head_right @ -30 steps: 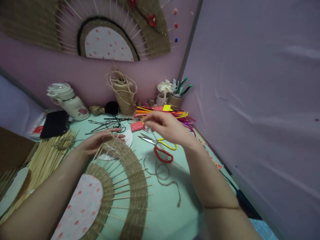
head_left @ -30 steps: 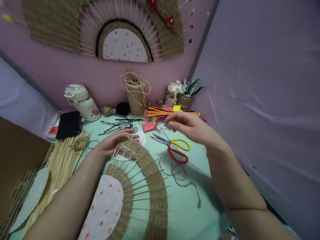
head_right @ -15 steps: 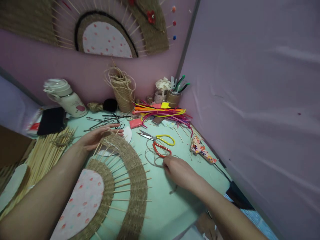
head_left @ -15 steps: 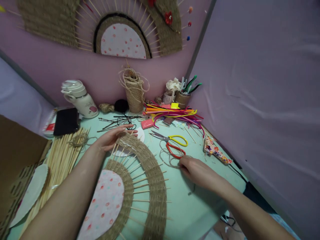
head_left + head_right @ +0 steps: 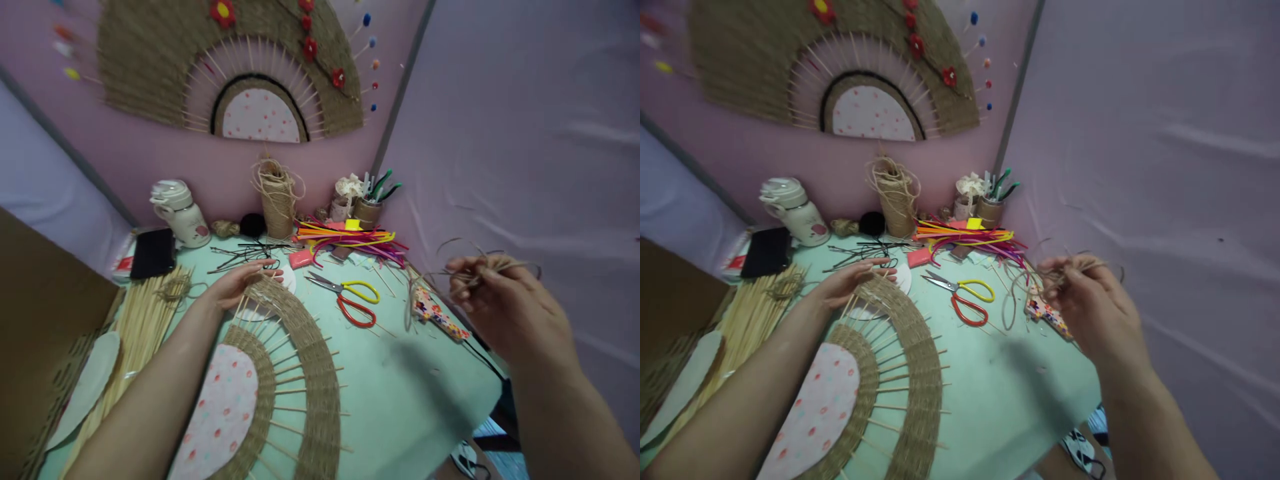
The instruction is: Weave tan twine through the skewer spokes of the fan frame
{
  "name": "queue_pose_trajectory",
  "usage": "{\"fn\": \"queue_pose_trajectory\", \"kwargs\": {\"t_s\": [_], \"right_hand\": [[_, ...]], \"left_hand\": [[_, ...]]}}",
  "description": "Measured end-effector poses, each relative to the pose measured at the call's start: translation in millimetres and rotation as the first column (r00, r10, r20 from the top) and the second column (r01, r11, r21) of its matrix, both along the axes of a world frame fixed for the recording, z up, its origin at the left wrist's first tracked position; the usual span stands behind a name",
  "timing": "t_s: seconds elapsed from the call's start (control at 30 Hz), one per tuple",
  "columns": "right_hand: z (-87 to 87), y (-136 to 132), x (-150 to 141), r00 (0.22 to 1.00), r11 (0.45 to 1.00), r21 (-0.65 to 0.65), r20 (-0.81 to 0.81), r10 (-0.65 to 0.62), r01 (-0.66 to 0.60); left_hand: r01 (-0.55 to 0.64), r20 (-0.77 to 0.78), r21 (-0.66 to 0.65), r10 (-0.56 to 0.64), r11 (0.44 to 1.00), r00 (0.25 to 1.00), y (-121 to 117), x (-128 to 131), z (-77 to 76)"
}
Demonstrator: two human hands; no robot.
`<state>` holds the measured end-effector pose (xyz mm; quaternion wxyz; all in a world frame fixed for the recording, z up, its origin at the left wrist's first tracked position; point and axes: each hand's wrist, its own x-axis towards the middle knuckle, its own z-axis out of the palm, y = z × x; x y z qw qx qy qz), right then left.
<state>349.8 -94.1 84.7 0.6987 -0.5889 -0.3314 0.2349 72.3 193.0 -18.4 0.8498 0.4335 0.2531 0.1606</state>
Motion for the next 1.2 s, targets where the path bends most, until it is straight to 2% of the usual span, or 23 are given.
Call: {"fn": "queue_pose_trajectory", "kwargs": {"t_s": [0.07, 0.13, 0.23, 0.27, 0.37, 0.43, 0.47, 0.5, 0.57, 0.6, 0.63, 0.7, 0.77, 0.83, 0.9, 0.97, 1.03, 1.07, 1.1, 1.17, 1.2], "right_hand": [[8.3, 11.4, -4.6, 0.994, 0.992, -0.066, -0.006, 0.109, -0.109], [18.6, 33.0, -16.8, 0.971, 0.969, -0.093, 0.053, 0.235, -0.229], [37.3, 86.9, -48.5, 0.912, 0.934, 0.013, 0.225, 0.344, -0.356], [43.6, 110.4, -61.1, 0.896, 0.924, 0.079, 0.287, 0.339, -0.375], [57.6, 191.7, -100.1, 0.865, 0.887, 0.281, 0.454, 0.213, -0.366], [59.7, 248.0, -124.8, 0.814, 0.858, 0.347, 0.566, 0.131, -0.379], [57.8, 274.2, -136.5, 0.775, 0.859, 0.337, 0.624, 0.102, -0.384], [53.8, 298.0, -147.8, 0.729, 0.89, 0.275, 0.679, 0.087, -0.363], [39.8, 336.7, -168.1, 0.565, 0.956, -0.018, 0.803, 0.189, -0.294], [30.5, 351.1, -176.8, 0.483, 0.949, -0.225, 0.82, 0.307, -0.222], [20.2, 362.1, -184.3, 0.445, 0.92, -0.334, 0.806, 0.391, -0.204], [-0.7, 374.5, -195.3, 0.378, 0.838, -0.523, 0.753, 0.539, -0.154], [-18.0, 374.8, -200.2, 0.328, 0.801, -0.581, 0.737, 0.592, -0.141], [-28.4, 364.5, -198.1, 0.274, 0.801, -0.579, 0.754, 0.597, -0.152], [-31.5, 346.5, -186.6, 0.217, 0.805, -0.566, 0.775, 0.594, -0.18], [-29.0, 325.7, -162.8, 0.144, 0.777, -0.59, 0.768, 0.624, -0.219], [-23.8, 308.4, -125.4, 0.036, 0.681, -0.693, 0.694, 0.719, -0.235], [-21.2, 302.8, -102.8, 0.04, 0.649, -0.734, 0.656, 0.754, -0.198], [-19.0, 299.9, -78.8, 0.087, 0.658, -0.746, 0.652, 0.753, -0.104], [-17.1, 302.5, -32.8, 0.274, 0.719, -0.68, 0.726, 0.631, 0.145], [-17.9, 307.5, -13.5, 0.315, 0.719, -0.664, 0.741, 0.593, 0.205]], "left_hand": [[0.01, 0.027, -0.011, -0.01, 1.0, 1.0, 0.6, -0.2, -3.7], [0.006, 0.036, -0.024, -0.006, 1.0, 0.999, -0.2, 0.2, -6.0], [-0.005, 0.022, -0.028, 0.005, 1.0, 1.0, -3.9, 1.4, -6.1], [-0.008, 0.016, -0.029, 0.008, 1.0, 1.0, -5.2, 1.7, -5.8], [-0.011, 0.003, -0.038, 0.011, 0.999, 1.0, -7.6, 2.1, -5.7], [-0.008, 0.007, -0.046, 0.008, 0.999, 1.0, -7.4, 1.9, -7.6], [-0.004, 0.011, -0.051, 0.004, 0.999, 1.0, -6.8, 1.7, -9.3], [0.0, 0.018, -0.055, 0.001, 0.998, 1.0, -6.0, 1.7, -11.4], [0.004, 0.029, -0.05, -0.003, 0.999, 1.0, -4.2, 2.0, -16.5], [0.001, 0.034, -0.042, 0.001, 0.999, 0.999, -3.2, 2.3, -19.1], [-0.008, 0.039, -0.032, 0.009, 0.999, 0.999, -2.5, 2.7, -21.6], [-0.027, 0.053, -0.017, 0.028, 0.999, 0.998, -1.7, 3.4, -25.2], [-0.035, 0.066, -0.012, 0.035, 0.999, 0.997, -2.0, 3.7, -26.2], [-0.026, 0.064, -0.014, 0.027, 1.0, 0.998, -3.0, 3.3, -24.6], [-0.015, 0.052, -0.016, 0.016, 1.0, 0.999, -4.1, 2.5, -21.3], [-0.006, 0.039, -0.016, 0.006, 1.0, 0.999, -4.9, 2.0, -17.6], [-0.005, 0.019, -0.016, 0.005, 1.0, 1.0, -5.2, 1.8, -14.8], [-0.01, 0.009, -0.017, 0.01, 1.0, 1.0, -5.3, 1.7, -13.9], [-0.016, 0.003, -0.018, 0.016, 1.0, 1.0, -5.2, 1.6, -13.5], [-0.028, 0.007, -0.015, 0.028, 0.999, 1.0, -5.1, 1.3, -13.6], [-0.032, 0.011, -0.012, 0.032, 0.999, 0.999, -5.1, 1.0, -13.8]]}}
